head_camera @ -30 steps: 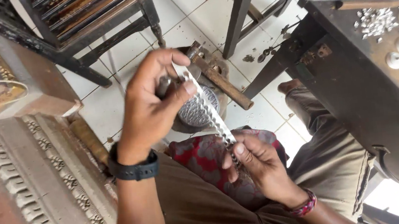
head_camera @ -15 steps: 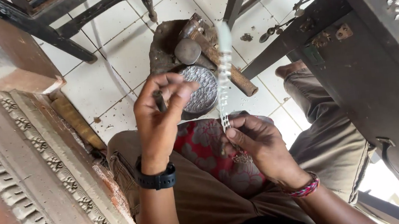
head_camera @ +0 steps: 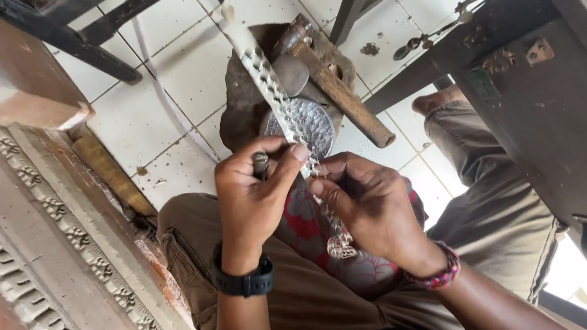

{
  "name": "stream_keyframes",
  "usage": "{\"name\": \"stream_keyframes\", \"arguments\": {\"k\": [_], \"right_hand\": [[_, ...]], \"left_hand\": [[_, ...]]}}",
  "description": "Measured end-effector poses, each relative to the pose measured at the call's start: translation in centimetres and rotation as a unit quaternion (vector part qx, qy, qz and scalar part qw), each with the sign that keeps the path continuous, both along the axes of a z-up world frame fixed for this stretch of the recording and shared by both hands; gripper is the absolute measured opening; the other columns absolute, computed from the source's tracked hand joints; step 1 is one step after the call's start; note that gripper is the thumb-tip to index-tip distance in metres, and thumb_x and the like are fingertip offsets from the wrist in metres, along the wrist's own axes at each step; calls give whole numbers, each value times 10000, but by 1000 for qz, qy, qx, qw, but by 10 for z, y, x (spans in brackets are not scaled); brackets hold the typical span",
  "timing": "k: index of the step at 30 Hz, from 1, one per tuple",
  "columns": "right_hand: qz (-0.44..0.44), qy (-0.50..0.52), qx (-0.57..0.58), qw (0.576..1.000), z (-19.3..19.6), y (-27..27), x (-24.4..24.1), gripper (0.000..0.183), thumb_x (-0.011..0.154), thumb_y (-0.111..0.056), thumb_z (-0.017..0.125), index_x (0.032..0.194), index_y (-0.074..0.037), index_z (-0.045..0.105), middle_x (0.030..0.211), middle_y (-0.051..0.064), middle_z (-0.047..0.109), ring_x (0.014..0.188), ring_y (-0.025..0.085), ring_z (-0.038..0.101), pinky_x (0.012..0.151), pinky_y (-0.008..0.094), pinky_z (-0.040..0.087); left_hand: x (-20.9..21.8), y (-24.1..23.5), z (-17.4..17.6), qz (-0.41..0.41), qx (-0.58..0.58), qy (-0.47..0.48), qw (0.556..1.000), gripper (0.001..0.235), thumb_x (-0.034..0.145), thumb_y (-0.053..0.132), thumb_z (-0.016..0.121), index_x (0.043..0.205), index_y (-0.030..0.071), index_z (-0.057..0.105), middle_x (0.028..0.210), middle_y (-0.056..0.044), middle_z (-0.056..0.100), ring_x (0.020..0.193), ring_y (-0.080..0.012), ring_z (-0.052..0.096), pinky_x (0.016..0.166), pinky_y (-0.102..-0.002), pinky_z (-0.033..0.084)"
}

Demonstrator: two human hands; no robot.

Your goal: The person hammers a silver chain on an anvil using a hammer. They repeatedly strike the chain to flatten or shape it, occasionally repositioning the chain with their hands.

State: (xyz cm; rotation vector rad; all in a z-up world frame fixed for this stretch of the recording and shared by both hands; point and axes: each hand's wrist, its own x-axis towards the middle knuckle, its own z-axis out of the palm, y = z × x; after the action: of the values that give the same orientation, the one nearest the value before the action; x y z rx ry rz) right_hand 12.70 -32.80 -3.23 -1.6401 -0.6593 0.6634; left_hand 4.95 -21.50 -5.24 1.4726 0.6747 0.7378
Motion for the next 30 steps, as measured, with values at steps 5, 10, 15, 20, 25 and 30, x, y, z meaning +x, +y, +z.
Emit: {"name": "stream_keyframes", "arguments": {"k": [5,10,15,20,25,30], "right_hand": [[33,13,51,998,41,2,0,147,789,-59,595,872,56,637,642,137,621,580,126,553,533,263,493],[49,78,58,994,7,-14,0,179,806,-61,579,902,77,639,679,165,651,609,145,570,547,265,489],[29,100,21,994,-28,-23,6,190,820,-48,562,946,84,616,729,178,635,656,168,562,574,270,460],[-32,124,-29,991,-52,-16,6,210,765,-60,650,918,78,611,652,145,620,557,143,582,438,216,470],[-47,139,-48,988,-56,-7,11,231,756,-29,641,943,87,571,635,145,595,506,140,546,398,200,453],[-46,152,-35,987,-58,-6,9,187,770,-24,625,924,63,564,608,151,602,469,132,552,351,198,461]], "left_hand": [[2,8,44,34,29,-52,998,63,785,59,674,742,26,641,425,25,394,463,1,321,424,-144,314],[8,21,23,43,59,-43,996,57,799,55,656,779,3,644,473,-23,493,486,-15,393,464,-173,347],[15,24,-20,43,61,-12,997,106,801,100,661,782,-3,645,537,-49,550,538,-20,426,480,-178,364],[17,26,-23,66,84,56,993,108,783,158,677,806,57,650,612,-67,612,557,-50,463,485,-208,398],[4,26,-24,115,30,82,990,266,886,316,515,919,59,571,774,-144,588,673,-177,501,614,-318,445],[-5,20,-5,108,-216,-111,964,249,901,193,429,1003,-1,547,809,-107,645,722,-107,633,663,-250,543]]}}
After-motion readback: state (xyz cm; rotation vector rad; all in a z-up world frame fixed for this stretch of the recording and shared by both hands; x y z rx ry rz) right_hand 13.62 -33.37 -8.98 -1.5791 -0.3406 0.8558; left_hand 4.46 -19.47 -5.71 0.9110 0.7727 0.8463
